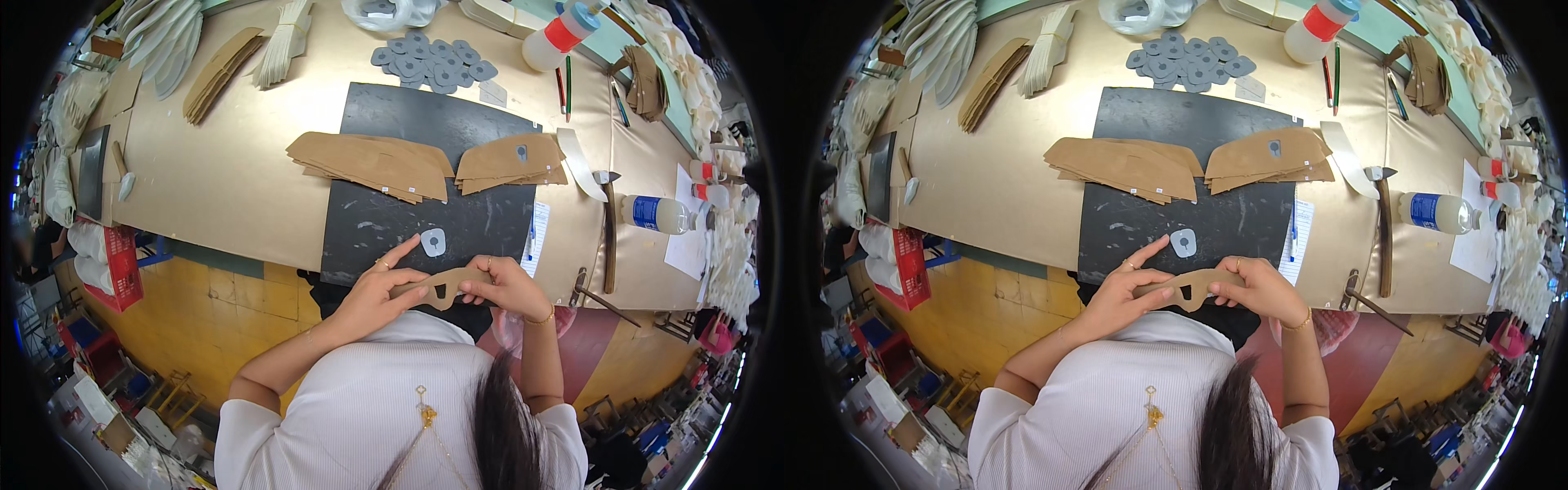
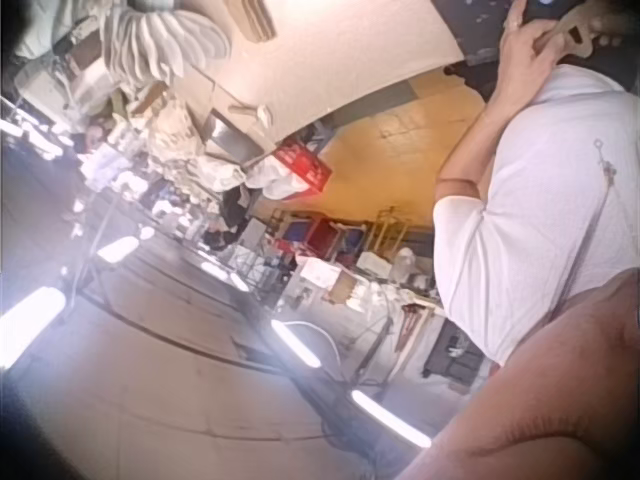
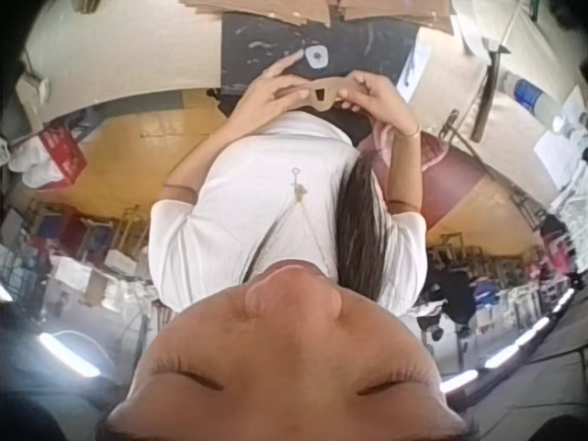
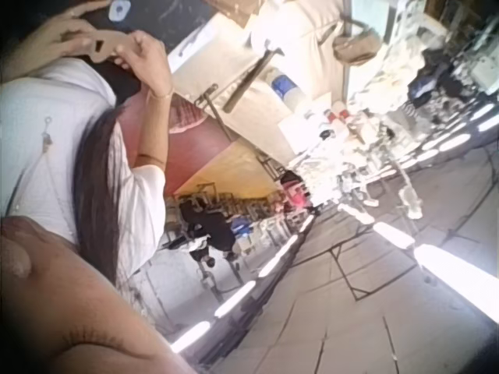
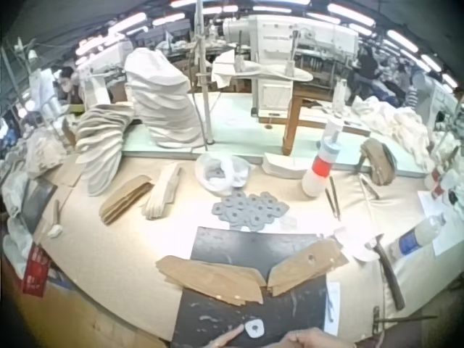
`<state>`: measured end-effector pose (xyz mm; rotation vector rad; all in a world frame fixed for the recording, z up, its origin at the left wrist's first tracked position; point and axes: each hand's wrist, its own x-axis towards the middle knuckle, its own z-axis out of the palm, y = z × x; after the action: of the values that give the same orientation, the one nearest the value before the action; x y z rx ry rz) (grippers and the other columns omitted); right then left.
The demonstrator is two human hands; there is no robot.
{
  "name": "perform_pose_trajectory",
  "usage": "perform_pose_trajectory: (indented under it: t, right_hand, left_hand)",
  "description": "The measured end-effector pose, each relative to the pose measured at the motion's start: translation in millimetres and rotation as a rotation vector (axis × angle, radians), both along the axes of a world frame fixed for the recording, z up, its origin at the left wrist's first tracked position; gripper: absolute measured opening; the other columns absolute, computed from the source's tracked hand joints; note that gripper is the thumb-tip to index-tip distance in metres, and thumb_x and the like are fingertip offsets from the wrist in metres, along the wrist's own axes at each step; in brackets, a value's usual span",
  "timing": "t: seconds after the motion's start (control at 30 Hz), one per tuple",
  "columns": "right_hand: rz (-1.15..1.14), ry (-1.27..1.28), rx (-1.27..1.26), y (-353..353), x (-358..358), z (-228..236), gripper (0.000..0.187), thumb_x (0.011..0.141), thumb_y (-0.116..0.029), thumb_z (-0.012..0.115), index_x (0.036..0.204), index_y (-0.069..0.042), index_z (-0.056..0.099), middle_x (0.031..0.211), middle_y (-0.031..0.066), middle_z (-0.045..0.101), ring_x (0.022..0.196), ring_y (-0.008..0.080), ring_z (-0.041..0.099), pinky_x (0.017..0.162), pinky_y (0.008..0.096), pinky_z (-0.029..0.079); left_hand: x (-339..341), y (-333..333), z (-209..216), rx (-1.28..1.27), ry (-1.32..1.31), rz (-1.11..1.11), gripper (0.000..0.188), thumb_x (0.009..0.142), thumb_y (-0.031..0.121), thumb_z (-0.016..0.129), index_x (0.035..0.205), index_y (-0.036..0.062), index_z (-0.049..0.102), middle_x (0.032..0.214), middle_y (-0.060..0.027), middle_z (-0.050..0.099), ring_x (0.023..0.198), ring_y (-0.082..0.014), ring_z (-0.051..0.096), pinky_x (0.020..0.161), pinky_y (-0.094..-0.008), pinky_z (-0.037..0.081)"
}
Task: The person repeatedly picks up small gray circular inserts and places them into cutouts on brown cardboard shoe parts. They stack the completed parts and occasionally apply liquid from a plastic bottle onto the inserts. The work is performed at a table in a factory setting with sewing machines and fabric visible in the background.
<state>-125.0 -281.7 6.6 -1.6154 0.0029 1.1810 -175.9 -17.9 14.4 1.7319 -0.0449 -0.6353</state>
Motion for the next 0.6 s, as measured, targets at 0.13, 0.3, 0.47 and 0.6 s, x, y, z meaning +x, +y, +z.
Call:
perform_pose_trajectory:
  t: [0.13,0.3,0.47,0.6]
  right_hand:
    - [-0.006,-0.006,-0.004,0.4,2.5,0.4,0.022,0.096,-0.02,0.069,0.101,0.001,0.066,0.083,0.0042,0.071,0.076,0.0073,0.068,0.065,0.0211,0.055]
    - [-0.065,0.012,-0.009,0.0,4.9,-1.2,0.022,0.096,-0.019,0.07,0.1,0.002,0.066,0.082,0.0035,0.071,0.073,0.0071,0.067,0.064,0.0214,0.055]
    - [-0.163,-0.083,-0.055,4.2,1.1,-4.8,0.021,0.094,-0.018,0.071,0.1,0.001,0.067,0.08,0.0041,0.071,0.068,0.0074,0.066,0.061,0.0228,0.054]
    - [-0.282,-0.167,-0.054,11.9,-2.0,-6.9,0.022,0.093,-0.018,0.072,0.103,0.002,0.067,0.08,0.0053,0.072,0.065,0.0087,0.067,0.059,0.0239,0.054]
  left_hand:
    - [9.1,-3.4,-1.6,0.027,-0.009,-0.042,0.026,0.094,0.022,0.067,0.113,0.0052,0.073,0.159,-0.0191,0.034,0.128,-0.0328,0.056,0.097,-0.039,0.049]
    - [16.0,-5.0,-3.3,0.012,0.028,-0.012,0.024,0.092,0.019,0.07,0.11,0.005,0.074,0.157,-0.015,0.038,0.135,-0.0278,0.049,0.104,-0.0373,0.043]
    - [22.0,2.4,-9.1,0.038,0.005,-0.008,0.022,0.09,0.015,0.072,0.108,0.001,0.072,0.121,-0.0125,0.066,0.109,-0.0236,0.064,0.094,-0.0338,0.049]
    - [39.0,3.6,1.5,0.085,0.123,0.159,0.02,0.088,0.011,0.074,0.104,-0.0001,0.069,0.09,-0.006,0.068,0.082,-0.0121,0.064,0.075,-0.0269,0.052]
